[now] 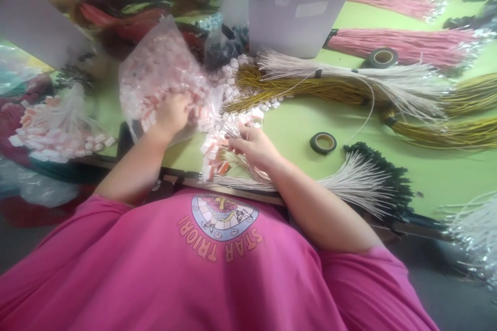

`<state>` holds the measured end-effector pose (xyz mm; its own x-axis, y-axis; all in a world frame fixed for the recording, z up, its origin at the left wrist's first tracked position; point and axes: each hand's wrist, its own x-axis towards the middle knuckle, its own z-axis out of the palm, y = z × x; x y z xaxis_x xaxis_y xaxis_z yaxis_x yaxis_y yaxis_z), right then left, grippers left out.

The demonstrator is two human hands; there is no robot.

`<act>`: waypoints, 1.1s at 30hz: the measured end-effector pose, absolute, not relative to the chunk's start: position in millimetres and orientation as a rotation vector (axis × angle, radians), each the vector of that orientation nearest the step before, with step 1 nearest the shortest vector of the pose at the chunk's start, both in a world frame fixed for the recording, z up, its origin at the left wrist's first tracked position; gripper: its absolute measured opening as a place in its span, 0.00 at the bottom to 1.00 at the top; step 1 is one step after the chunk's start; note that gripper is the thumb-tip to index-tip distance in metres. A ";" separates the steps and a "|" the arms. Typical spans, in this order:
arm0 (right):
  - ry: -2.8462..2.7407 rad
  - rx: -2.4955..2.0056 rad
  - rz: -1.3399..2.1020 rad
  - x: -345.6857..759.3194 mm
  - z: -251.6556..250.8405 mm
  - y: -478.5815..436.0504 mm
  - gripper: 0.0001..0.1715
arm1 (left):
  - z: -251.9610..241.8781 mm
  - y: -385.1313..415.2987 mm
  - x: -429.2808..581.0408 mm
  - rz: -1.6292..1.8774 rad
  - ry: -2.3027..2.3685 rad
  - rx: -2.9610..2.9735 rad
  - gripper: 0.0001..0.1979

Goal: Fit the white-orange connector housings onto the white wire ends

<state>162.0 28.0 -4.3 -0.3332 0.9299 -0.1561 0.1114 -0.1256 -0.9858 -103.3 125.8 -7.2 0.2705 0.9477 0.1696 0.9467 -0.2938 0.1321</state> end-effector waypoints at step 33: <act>-1.474 -1.319 1.333 157.2 4.5 20.7 0.06 | -5.6 95.5 -115.8 0.224 1.720 2.399 0.11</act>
<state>157.2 20.7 4.5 -0.1992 0.9738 -0.1100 0.2069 -0.0679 -0.9760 -115.8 95.5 -5.6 0.3190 0.9476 0.0172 0.9204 -0.3141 0.2328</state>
